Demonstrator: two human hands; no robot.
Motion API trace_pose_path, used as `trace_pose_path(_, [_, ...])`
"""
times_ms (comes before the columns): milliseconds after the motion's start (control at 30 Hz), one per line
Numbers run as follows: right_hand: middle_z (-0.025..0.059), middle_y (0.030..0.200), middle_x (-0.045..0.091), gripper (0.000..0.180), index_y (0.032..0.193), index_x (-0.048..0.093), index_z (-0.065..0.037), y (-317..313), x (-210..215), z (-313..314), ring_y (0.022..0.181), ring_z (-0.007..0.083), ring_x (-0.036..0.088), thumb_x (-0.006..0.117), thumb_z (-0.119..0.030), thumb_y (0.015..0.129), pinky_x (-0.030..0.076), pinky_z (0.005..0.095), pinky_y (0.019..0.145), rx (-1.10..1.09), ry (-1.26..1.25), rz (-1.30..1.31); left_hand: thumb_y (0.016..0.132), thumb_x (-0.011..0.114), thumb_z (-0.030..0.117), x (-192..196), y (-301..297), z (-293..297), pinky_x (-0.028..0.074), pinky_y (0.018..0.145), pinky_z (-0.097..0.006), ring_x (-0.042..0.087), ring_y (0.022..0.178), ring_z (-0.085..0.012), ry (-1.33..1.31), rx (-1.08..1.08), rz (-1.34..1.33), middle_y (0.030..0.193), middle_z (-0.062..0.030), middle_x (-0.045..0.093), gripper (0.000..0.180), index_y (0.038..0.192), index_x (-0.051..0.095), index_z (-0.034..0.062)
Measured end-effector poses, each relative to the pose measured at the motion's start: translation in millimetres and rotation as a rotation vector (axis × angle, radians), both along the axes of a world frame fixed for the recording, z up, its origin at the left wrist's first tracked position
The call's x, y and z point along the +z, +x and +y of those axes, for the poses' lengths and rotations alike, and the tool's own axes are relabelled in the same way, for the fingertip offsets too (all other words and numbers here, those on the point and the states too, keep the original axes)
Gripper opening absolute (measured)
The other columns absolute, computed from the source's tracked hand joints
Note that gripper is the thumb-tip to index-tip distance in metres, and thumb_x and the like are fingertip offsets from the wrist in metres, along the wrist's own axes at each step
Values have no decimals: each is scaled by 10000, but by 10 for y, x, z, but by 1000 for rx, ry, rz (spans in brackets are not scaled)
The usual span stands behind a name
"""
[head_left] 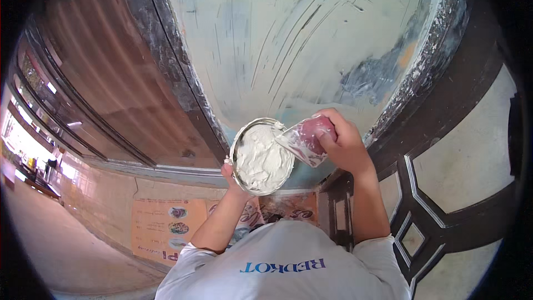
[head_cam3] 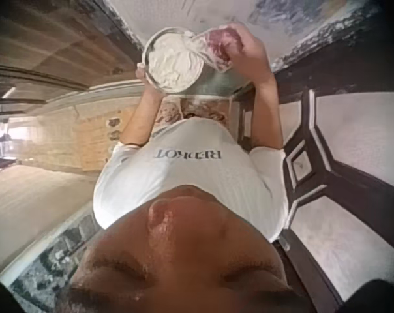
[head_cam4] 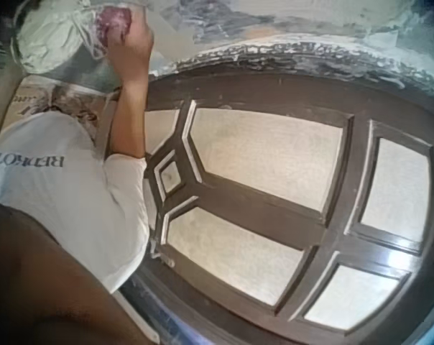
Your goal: The person applies wall filler compound from a small bucket onto a wall surface using a putty knife.
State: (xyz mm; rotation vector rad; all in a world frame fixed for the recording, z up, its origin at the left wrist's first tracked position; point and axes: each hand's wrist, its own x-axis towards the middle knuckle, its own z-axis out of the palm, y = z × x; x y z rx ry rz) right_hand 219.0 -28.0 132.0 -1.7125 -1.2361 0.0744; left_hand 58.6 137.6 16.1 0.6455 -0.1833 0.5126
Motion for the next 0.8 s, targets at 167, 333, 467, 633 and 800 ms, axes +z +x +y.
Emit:
trace_pose_path(167, [149, 825, 639, 272, 1099, 545, -46, -172, -83, 60, 698, 271, 625, 597, -58, 832, 487, 338, 644, 34, -24, -68, 699, 541, 760, -63, -161, 149, 406, 1042, -498, 415, 1299, -354, -87, 47, 121, 1467, -176, 351, 1055, 1459, 295, 71])
trace_pose_path(333, [125, 800, 627, 214, 1008, 569, -41, -308, -236, 157, 719, 278, 595, 654, -85, 817, 467, 360, 657, -79, -81, -228, 712, 515, 768, -143, -294, 317, 408, 1039, -484, 434, 1284, -345, -56, -7, 119, 1454, -171, 374, 1040, 1454, 307, 68])
trace_pose_path(467, [93, 768, 583, 151, 961, 591, -29, -323, -410, 159, 607, 194, 518, 656, -91, 839, 437, 305, 595, -120, -110, -482, 744, 484, 760, -195, -368, 420, 413, 1039, -450, 445, 1279, -321, -26, 37, 197, 1437, -156, 400, 1006, 1443, 317, 56])
trace_pose_path(633, [114, 796, 628, 180, 964, 540, -52, -479, -731, 278, 693, 219, 592, 664, -101, 842, 461, 314, 642, -210, -221, 205, 771, 462, 748, -234, -451, 577, 410, 1039, -464, 450, 1275, -323, -60, -18, 159, 1430, -146, 410, 961, 1441, 327, 73])
trace_pose_path(800, [91, 806, 623, 195, 966, 518, -36, -446, -1168, 399, 698, 131, 567, 663, -101, 854, 464, 291, 637, -108, 67, 330, 775, 462, 743, -175, -507, 706, 410, 1038, -479, 454, 1270, -327, -116, -137, 65, 1431, -139, 411, 936, 1435, 345, 89])
